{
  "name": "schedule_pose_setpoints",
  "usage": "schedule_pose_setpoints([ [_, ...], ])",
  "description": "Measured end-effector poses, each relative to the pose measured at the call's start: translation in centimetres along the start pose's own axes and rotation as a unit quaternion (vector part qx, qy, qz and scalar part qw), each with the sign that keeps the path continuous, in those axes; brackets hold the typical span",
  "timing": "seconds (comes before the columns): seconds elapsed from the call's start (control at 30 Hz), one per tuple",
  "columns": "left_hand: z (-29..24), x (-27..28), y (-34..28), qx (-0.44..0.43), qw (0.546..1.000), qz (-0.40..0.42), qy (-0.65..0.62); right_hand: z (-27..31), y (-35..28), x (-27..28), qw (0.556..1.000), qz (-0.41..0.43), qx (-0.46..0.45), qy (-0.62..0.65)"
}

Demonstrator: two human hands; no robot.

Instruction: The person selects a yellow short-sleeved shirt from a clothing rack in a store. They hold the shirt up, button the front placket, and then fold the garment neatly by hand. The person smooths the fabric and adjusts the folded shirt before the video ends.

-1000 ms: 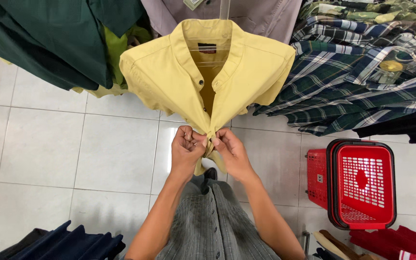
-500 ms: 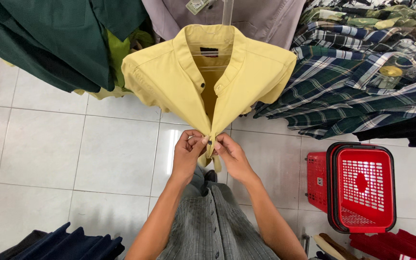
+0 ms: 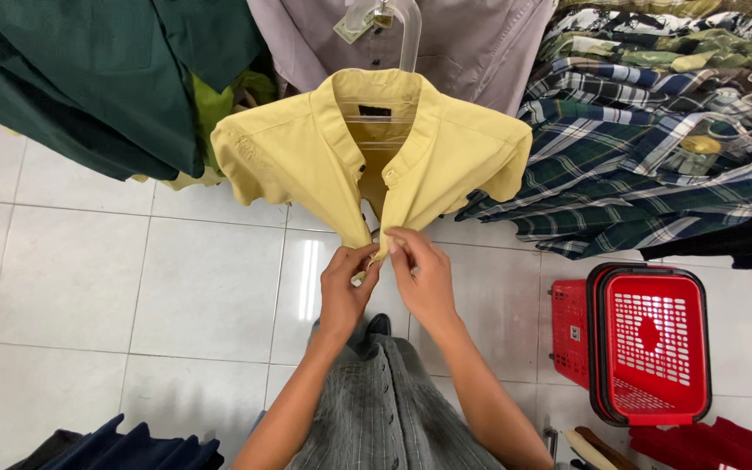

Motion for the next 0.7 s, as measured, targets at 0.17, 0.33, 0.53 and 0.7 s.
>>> schedule_pose_setpoints([
  [0.17,0.2,-1.2,0.1,-0.065,0.994,0.012,0.092,0.9,3.2,-1.8,0.962,0.039,-0.003,-0.269],
  [0.33,-0.7,-2.0,1.5,-0.124,0.977,0.049,0.168,-2.2,5.4,-2.3,0.949,0.006,-0.069,-0.308],
  [0.53,2.3,-1.4,4.7,-0.014,0.995,0.096,0.017,-5.2,4.4,-0.4,0.977,-0.108,-0.17,0.064],
  [0.7,1.6,-0.6,7.6,-0.003,0.993,0.116,0.016,-10.4,3.6,-2.4,0.938,-0.126,-0.16,0.282],
])
Point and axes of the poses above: each hand's wrist, its own y-axis towards the middle knuckle, its own x-axis out of the back of the hand, z = x × y, the point moved 9 cm from there along y, towards the middle knuckle, and after that the axes turned 8 degrees about z, right-handed, at the moved point
